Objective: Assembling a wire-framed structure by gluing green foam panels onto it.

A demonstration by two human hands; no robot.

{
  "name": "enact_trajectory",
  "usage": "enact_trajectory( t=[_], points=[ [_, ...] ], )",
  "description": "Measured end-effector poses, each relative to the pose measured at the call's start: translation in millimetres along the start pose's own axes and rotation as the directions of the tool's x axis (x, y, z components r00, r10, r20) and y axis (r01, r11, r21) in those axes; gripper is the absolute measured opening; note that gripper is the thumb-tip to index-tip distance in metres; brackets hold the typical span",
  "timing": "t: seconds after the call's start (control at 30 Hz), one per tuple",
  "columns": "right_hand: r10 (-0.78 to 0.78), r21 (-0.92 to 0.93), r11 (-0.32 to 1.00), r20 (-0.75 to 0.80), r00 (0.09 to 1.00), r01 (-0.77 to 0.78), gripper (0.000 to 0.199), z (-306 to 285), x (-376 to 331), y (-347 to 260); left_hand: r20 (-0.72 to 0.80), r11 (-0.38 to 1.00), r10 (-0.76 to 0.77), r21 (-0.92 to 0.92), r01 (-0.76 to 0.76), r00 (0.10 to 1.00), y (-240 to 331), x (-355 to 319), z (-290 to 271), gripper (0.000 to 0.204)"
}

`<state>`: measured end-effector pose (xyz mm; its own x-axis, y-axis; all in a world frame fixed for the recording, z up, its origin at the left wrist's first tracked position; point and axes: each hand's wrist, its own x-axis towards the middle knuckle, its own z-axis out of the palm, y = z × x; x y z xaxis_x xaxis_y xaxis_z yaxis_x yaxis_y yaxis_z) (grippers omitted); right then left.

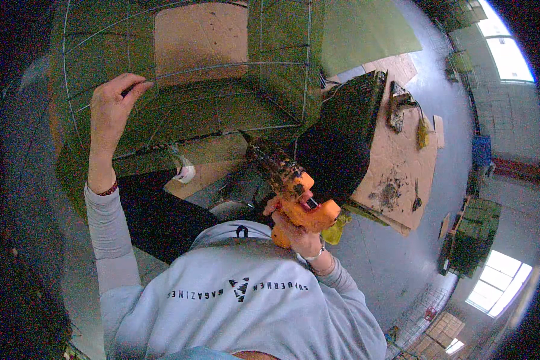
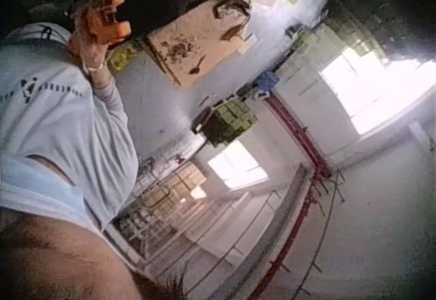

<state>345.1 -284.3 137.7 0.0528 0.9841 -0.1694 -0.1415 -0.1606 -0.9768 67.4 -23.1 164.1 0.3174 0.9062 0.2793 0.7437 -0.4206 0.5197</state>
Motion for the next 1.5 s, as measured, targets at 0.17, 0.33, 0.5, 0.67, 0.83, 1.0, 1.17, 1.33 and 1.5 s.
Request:
enact_trajectory(
  t=[0.17,0.33,0.5,0.67,0.83,1.0,1.17,1.33,1.5],
  points=[
    [0.024,0.035,0.999,-0.052,0.998,-0.022,0.023,1,-3,1,0.011,1.0,0.009,-0.002,-0.009,1.0,0,1,1,0.018],
    [0.021,-0.23,0.973,0.005,1.0,-0.019,0.018,-1,-1,-15,-0.1,0.994,0.106,-0.006,-0.107,0.989,-6,0,5,0.019],
    [0.104,-0.009,0.995,-0.027,0.994,-0.104,0.016,-12,12,-78,-0.088,0.995,0.093,-0.034,-0.096,0.992,-7,-1,8,0.019],
    [0.14,-0.063,0.987,-0.11,0.984,-0.148,0.015,-17,17,-93,-0.087,0.995,0.083,-0.041,-0.087,0.993,-5,-2,5,0.017],
    [0.216,-0.03,0.975,-0.098,0.971,-0.22,0.014,-9,9,-61,-0.079,0.996,0.08,-0.031,-0.082,0.994,-6,-3,6,0.018],
    [0.185,-0.092,0.978,-0.054,0.981,-0.19,0.016,3,7,-49,-0.071,0.996,0.071,-0.046,-0.075,0.995,-4,-3,6,0.019],
    [0.203,-0.052,0.977,-0.041,0.978,-0.205,0.016,10,5,-38,-0.101,0.996,0.081,-0.037,-0.085,0.992,-5,-6,8,0.019],
    [0.199,-0.102,0.973,-0.081,0.977,-0.207,0.014,8,2,-43,-0.101,0.995,0.104,0.005,-0.104,0.989,-4,-6,7,0.02],
    [0.129,-0.074,0.987,-0.162,0.978,-0.142,0.013,8,-2,-44,-0.101,0.995,0.102,0.009,-0.101,0.99,-6,-6,7,0.019]
  ],
)
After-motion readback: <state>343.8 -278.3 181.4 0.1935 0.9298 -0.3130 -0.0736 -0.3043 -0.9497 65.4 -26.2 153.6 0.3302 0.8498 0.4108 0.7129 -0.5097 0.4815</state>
